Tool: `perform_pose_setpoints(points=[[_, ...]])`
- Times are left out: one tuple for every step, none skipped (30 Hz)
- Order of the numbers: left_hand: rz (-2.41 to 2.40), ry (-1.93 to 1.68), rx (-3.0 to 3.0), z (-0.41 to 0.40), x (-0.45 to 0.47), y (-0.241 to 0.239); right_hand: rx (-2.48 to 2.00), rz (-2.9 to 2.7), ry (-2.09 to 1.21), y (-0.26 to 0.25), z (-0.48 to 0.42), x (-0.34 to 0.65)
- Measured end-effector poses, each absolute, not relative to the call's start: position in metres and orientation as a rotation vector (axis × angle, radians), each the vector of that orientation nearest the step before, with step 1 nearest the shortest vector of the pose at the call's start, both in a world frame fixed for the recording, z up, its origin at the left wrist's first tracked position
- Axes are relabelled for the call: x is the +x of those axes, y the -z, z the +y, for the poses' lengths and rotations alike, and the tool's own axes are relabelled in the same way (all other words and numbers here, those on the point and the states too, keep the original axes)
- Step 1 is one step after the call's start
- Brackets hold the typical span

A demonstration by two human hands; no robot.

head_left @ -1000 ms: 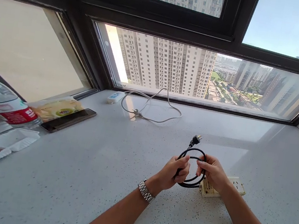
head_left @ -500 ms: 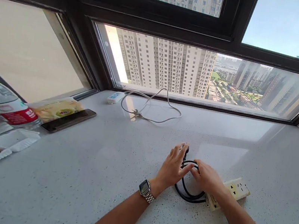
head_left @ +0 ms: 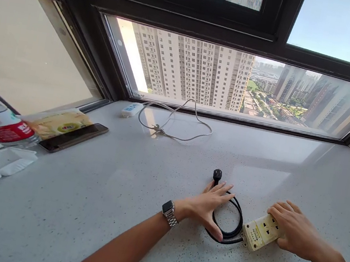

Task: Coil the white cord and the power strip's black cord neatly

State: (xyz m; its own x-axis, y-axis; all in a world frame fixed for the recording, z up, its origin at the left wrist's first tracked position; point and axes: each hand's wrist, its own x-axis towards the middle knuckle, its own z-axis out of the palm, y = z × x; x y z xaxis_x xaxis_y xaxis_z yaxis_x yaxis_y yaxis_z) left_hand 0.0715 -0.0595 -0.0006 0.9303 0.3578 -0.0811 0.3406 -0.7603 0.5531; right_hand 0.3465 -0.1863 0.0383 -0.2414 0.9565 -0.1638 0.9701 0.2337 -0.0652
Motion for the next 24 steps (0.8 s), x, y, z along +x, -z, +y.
perform_pose_setpoints(points=[[0.455, -0.036, 2.498, -0.058, 0.070, 0.000, 1.849, 2.404, 0.200, -0.041, -0.187, 0.345], [0.426, -0.042, 2.504, -0.057, 0.069, -0.001, 1.815, 2.437, 0.169, -0.044, -0.186, 0.344], [0.411, -0.051, 2.518, -0.058, 0.068, -0.001, 1.777, 2.490, 0.130, -0.049, -0.186, 0.344], [0.405, -0.056, 2.535, -0.058, 0.068, 0.000, 1.737, 2.555, 0.077, -0.053, -0.185, 0.344], [0.407, -0.055, 2.554, -0.060, 0.068, 0.001, 1.694, 2.624, 0.013, -0.057, -0.184, 0.345], [0.415, -0.050, 2.572, -0.061, 0.069, 0.002, 1.650, 2.688, -0.053, -0.061, -0.181, 0.345], [0.420, -0.043, 2.587, -0.062, 0.069, 0.003, 1.602, 2.743, -0.109, -0.065, -0.177, 0.345], [0.421, -0.043, 2.599, -0.063, 0.070, 0.004, 1.550, 2.788, -0.145, -0.068, -0.171, 0.344], [0.418, -0.053, 2.607, -0.063, 0.071, 0.006, 1.495, 2.826, -0.158, -0.071, -0.164, 0.342], [0.411, -0.075, 2.612, -0.063, 0.071, 0.007, 1.440, 2.859, -0.151, -0.072, -0.154, 0.339], [0.401, -0.103, 2.614, -0.062, 0.072, 0.009, 1.380, 2.883, -0.130, -0.072, -0.143, 0.336], [0.389, -0.125, 2.614, -0.062, 0.072, 0.010, 1.317, 2.898, -0.100, -0.072, -0.132, 0.331], [0.377, -0.141, 2.614, -0.062, 0.072, 0.011, 1.254, 2.901, -0.069, -0.070, -0.120, 0.327], [0.368, -0.155, 2.614, -0.061, 0.072, 0.012, 1.196, 2.892, -0.041, -0.066, -0.110, 0.322], [0.359, -0.172, 2.611, -0.062, 0.072, 0.013, 1.152, 2.870, -0.021, -0.062, -0.100, 0.318], [0.354, -0.196, 2.605, -0.062, 0.071, 0.014, 1.127, 2.845, -0.012, -0.058, -0.092, 0.315], [0.357, -0.228, 2.595, -0.063, 0.070, 0.014, 1.123, 2.821, -0.012, -0.053, -0.087, 0.313], [0.371, -0.267, 2.583, -0.065, 0.067, 0.014, 1.142, 2.804, -0.018, -0.049, -0.084, 0.312], [0.391, -0.301, 2.572, -0.066, 0.063, 0.014, 1.176, 2.794, -0.027, -0.047, -0.082, 0.312], [0.413, -0.322, 2.564, -0.068, 0.058, 0.014, 1.221, 2.793, -0.036, -0.046, -0.083, 0.313], [0.435, -0.329, 2.560, -0.070, 0.052, 0.014, 1.277, 2.798, -0.046, -0.047, -0.086, 0.314], [0.455, -0.328, 2.558, -0.072, 0.045, 0.014, 1.341, 2.812, -0.058, -0.050, -0.091, 0.315], [0.474, -0.323, 2.555, -0.074, 0.039, 0.014, 1.409, 2.835, -0.069, -0.055, -0.097, 0.316], [0.491, -0.319, 2.551, -0.075, 0.033, 0.014, 1.469, 2.869, -0.073, -0.061, -0.105, 0.314]])
